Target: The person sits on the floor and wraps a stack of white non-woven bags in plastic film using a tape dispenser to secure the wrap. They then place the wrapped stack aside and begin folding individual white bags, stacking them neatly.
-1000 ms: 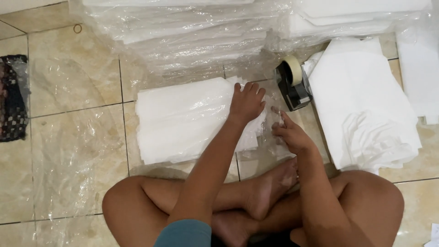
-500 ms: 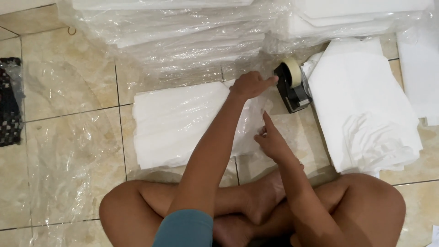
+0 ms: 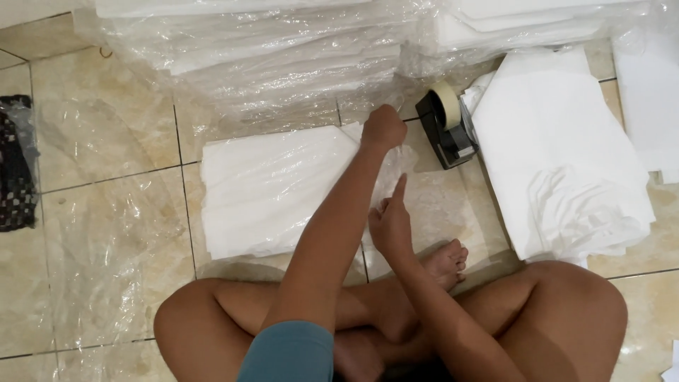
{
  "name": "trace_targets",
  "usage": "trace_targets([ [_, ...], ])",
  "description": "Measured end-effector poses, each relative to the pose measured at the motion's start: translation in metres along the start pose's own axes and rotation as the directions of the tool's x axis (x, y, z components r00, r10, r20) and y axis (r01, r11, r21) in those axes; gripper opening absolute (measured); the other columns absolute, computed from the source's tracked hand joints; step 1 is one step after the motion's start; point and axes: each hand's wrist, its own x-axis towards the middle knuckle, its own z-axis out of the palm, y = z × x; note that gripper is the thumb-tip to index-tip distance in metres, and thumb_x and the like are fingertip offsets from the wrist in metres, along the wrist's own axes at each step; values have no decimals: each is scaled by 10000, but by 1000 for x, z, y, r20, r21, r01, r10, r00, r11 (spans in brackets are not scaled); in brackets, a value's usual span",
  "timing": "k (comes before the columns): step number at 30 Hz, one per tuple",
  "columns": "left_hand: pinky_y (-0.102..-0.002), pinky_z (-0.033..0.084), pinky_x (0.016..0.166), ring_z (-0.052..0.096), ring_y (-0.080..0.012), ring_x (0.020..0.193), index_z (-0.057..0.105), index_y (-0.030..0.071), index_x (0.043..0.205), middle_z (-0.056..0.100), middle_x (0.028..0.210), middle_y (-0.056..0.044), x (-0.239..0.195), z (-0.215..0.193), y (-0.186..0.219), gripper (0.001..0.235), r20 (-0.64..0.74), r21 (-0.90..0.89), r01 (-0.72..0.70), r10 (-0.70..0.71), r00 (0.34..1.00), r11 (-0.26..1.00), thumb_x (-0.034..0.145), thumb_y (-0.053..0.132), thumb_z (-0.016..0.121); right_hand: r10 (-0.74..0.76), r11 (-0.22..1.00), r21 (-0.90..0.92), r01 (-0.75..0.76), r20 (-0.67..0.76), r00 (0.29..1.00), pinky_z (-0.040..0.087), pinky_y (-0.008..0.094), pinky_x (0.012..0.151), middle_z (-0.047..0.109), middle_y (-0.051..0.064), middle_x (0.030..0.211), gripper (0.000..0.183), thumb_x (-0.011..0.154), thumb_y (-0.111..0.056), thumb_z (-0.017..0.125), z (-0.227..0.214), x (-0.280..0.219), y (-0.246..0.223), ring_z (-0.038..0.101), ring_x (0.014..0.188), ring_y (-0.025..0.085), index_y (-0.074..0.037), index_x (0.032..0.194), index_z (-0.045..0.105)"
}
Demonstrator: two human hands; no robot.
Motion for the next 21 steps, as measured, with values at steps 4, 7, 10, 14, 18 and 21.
trace_targets([
  [4, -389, 531, 616, 667, -291, 727, 591, 7, 850, 627, 757, -149, -5, -23, -6, 217, 109, 33, 36, -39, 993, 999, 815, 221, 578, -10, 1000, -16, 10, -20, 1000, 479, 470, 850, 549, 158, 949, 684, 908, -23, 461, 13, 1, 19, 589, 946, 281, 34, 1503, 129],
  [7, -469, 512, 815, 636, -413, 1015, 595, -119, 1035, 644, 1008, -278, -12, -32, -14, 389, 138, -59, 85, -76, 988, 995, 812, 173, 465, -199, 948, -264, 176, -64, 978, 452, 446, 795, 535, 150, 998, 611, 900, 10, 439, 28, 5, 42, 598, 936, 323, -43, 1485, 268],
  [10, -457, 517, 819, 639, -389, 1021, 596, -56, 1072, 645, 1013, -238, 4, -20, -38, 404, 48, -181, 147, -141, 989, 972, 793, 217, 493, -279, 833, -506, 226, -30, 960, 442, 423, 824, 526, 120, 1067, 665, 869, -11, 474, 41, 9, 58, 590, 972, 299, -56, 1493, 251],
  [14, -460, 455, 964, 558, -349, 1161, 570, 16, 1178, 599, 1178, -196, -19, -46, -12, 447, 60, -179, 110, -101, 993, 978, 873, 288, 389, -470, 647, -702, 299, -58, 881, 392, 354, 837, 515, 92, 1014, 665, 848, -23, 523, 53, 13, 74, 564, 923, 221, 3, 1471, 291],
  [18, -439, 515, 869, 621, -318, 1058, 576, 152, 1165, 634, 1099, -119, -9, -44, -30, 359, 21, -90, -31, 33, 999, 995, 943, 345, 370, -556, 473, -835, 283, -33, 831, 389, 379, 827, 525, 69, 965, 607, 870, -35, 540, 55, 12, 74, 557, 846, 192, -14, 1446, 350],
  [21, -373, 558, 798, 635, -274, 992, 582, 135, 1174, 572, 1040, -104, -12, -42, -24, 331, -90, 107, -164, 173, 981, 981, 991, 312, 369, -665, 379, -895, 236, -86, 742, 384, 371, 758, 500, 46, 908, 565, 852, -58, 526, 63, 21, 83, 544, 805, 170, -20, 1405, 414],
])
